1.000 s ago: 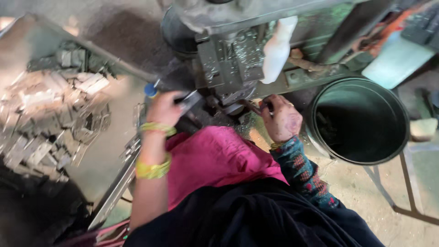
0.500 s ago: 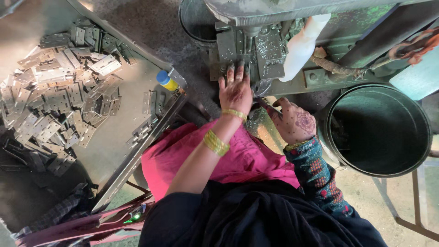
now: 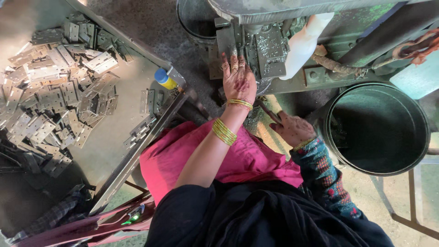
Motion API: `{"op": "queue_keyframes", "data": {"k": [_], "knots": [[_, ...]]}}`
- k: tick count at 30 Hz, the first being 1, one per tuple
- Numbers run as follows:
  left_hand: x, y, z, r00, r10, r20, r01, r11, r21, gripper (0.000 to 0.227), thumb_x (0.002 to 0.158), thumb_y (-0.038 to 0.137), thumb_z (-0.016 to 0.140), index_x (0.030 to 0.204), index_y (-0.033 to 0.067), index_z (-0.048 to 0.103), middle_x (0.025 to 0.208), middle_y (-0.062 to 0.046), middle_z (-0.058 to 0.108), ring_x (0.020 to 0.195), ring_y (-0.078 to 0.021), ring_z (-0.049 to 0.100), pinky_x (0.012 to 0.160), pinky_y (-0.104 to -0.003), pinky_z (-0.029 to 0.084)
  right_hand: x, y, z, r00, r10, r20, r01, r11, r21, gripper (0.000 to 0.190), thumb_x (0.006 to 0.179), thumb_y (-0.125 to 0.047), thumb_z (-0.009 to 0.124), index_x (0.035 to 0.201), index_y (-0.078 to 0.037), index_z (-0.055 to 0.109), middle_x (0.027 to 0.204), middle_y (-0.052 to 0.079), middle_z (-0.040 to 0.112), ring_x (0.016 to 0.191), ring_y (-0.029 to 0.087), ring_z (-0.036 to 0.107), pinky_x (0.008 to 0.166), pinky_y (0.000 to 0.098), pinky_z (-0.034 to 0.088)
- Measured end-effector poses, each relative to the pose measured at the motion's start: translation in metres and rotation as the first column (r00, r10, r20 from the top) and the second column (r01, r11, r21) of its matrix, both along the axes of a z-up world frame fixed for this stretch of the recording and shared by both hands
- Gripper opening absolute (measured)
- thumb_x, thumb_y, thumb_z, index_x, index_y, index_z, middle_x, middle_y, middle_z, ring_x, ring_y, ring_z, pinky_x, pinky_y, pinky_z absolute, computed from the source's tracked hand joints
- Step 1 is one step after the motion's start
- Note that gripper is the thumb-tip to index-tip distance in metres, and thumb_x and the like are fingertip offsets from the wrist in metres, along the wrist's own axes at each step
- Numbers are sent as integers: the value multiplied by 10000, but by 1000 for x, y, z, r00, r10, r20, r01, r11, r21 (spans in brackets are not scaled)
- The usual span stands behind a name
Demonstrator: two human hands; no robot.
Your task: The person repeatedly picks small metal pieces from a tray, places them into a press machine, and operates the lever to process them. The person then removes the processed pieces and places them into a bucket. The cycle continues with multiple pieces throughout the clip.
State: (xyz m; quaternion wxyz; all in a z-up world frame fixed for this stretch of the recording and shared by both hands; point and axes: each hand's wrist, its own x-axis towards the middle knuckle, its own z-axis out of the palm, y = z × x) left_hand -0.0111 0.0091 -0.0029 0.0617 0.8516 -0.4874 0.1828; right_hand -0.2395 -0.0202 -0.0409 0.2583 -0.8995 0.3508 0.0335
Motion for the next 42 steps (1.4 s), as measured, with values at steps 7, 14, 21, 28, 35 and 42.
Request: {"op": "queue_keyframes", "data": {"k": [7,14,21,28,35,42], "knots": [[-3,10,3,999,-25,-45,24,999,-35,426,982,144,445,1299,-33,668,1460,-144,596,1454,-309,436,1267,-580,55,-14,37,-71,958,-268,104,257,960,109,450,920,-543,625,1005,-104,679,899,211,709,899,430,682,744,546,504],[19,-5,4,998,-44,-52,44,999,2,367,997,124,467,1242,-31,693,1510,-148,569,1480,-305,422,1270,-544,82,-16,20,-43,986,-53,157,92,963,-255,504,940,-580,617,1014,-86,681,886,165,717,840,394,699,675,525,511],[19,-9,-2,993,-42,-111,33,996,-82,400,960,135,450,1238,-12,697,1469,-166,575,1445,-332,424,1235,-569,84,-9,38,-45,974,-216,70,216,976,3,484,957,-587,592,998,-113,684,847,169,708,809,386,699,726,510,516],[17,-9,0,997,-41,-72,34,995,-95,386,1032,148,439,1285,-9,684,1484,-123,585,1458,-316,439,1278,-565,64,-13,24,-43,972,-230,42,221,962,160,481,932,-572,605,997,-103,691,889,210,712,909,422,684,790,530,507],[21,13,-3,998,-5,-59,1,998,-67,426,965,152,492,1324,25,681,1449,-120,603,1468,-307,421,1262,-601,40,-10,38,-43,973,-223,53,216,969,116,487,914,-584,612,1000,-108,674,917,208,704,900,425,681,772,541,512],[26,-11,9,995,-57,-83,50,995,-85,379,967,137,492,1263,5,688,1494,-90,584,1479,-313,384,1259,-575,37,-10,17,-2,995,-72,-65,64,992,-110,515,983,-587,570,1004,-74,614,846,207,694,839,439,680,746,547,516]]}}
